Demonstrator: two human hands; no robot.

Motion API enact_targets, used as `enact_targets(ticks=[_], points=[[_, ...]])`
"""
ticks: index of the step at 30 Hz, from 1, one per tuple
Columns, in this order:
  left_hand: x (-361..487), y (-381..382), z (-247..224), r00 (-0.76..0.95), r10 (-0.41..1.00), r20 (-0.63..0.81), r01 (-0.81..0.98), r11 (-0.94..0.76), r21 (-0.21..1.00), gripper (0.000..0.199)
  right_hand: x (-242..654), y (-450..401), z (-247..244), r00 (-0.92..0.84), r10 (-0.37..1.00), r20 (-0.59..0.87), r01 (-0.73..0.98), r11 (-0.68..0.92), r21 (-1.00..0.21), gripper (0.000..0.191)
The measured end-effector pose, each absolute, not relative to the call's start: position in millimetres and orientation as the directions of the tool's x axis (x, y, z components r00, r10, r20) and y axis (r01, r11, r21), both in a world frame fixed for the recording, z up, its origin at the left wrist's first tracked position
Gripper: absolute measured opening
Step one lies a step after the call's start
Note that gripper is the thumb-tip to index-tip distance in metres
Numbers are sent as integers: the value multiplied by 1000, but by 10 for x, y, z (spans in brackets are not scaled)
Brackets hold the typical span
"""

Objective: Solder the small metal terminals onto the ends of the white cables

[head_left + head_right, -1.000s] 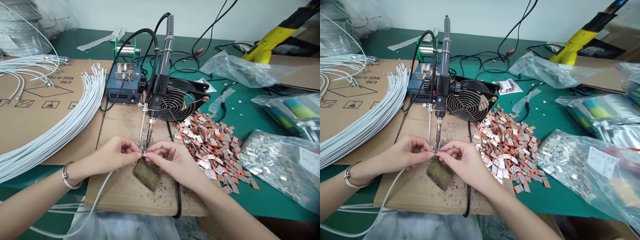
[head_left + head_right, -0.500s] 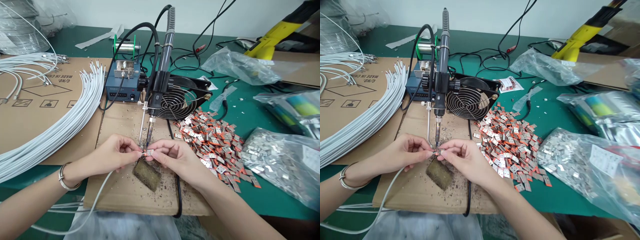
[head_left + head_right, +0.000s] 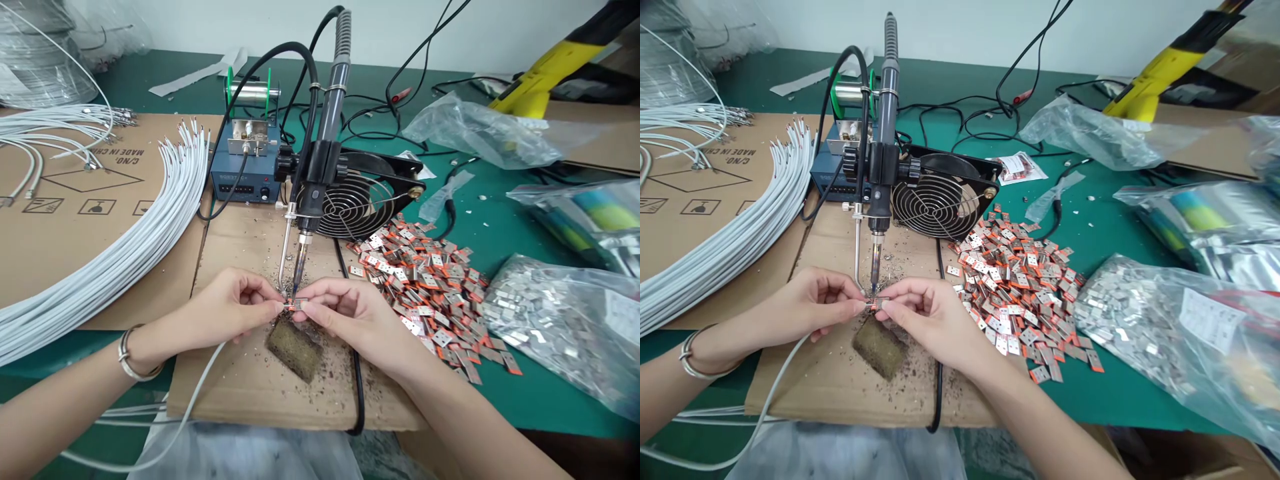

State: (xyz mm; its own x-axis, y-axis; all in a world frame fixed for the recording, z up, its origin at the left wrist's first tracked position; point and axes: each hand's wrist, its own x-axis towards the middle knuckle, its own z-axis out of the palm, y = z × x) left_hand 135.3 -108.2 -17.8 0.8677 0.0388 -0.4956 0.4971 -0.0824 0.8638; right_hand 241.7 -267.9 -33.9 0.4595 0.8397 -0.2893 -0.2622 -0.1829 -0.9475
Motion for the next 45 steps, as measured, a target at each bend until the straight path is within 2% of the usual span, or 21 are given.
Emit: enact_targets(ticks=[20, 26, 35, 45], points=[[1345, -1073, -137, 856, 21, -517, 517, -68, 853, 23, 2429, -2711, -344, 411, 857, -310, -336, -174, -926, 18], [1357, -1084, -178, 859, 63, -507, 511, -114, 852, 22, 2425, -2685, -333, 439, 836, -331, -316, -201, -927, 16], [1381, -1087, -170, 857, 67, -510, 515, -84, 853, 21, 2423, -2673, -338, 443, 841, -311, -343, -161, -925, 9], [1370, -1088, -150, 859, 62, -509, 512, -59, 857, 20, 2432, -2699, -346, 418, 848, -326, -387, -159, -908, 15]])
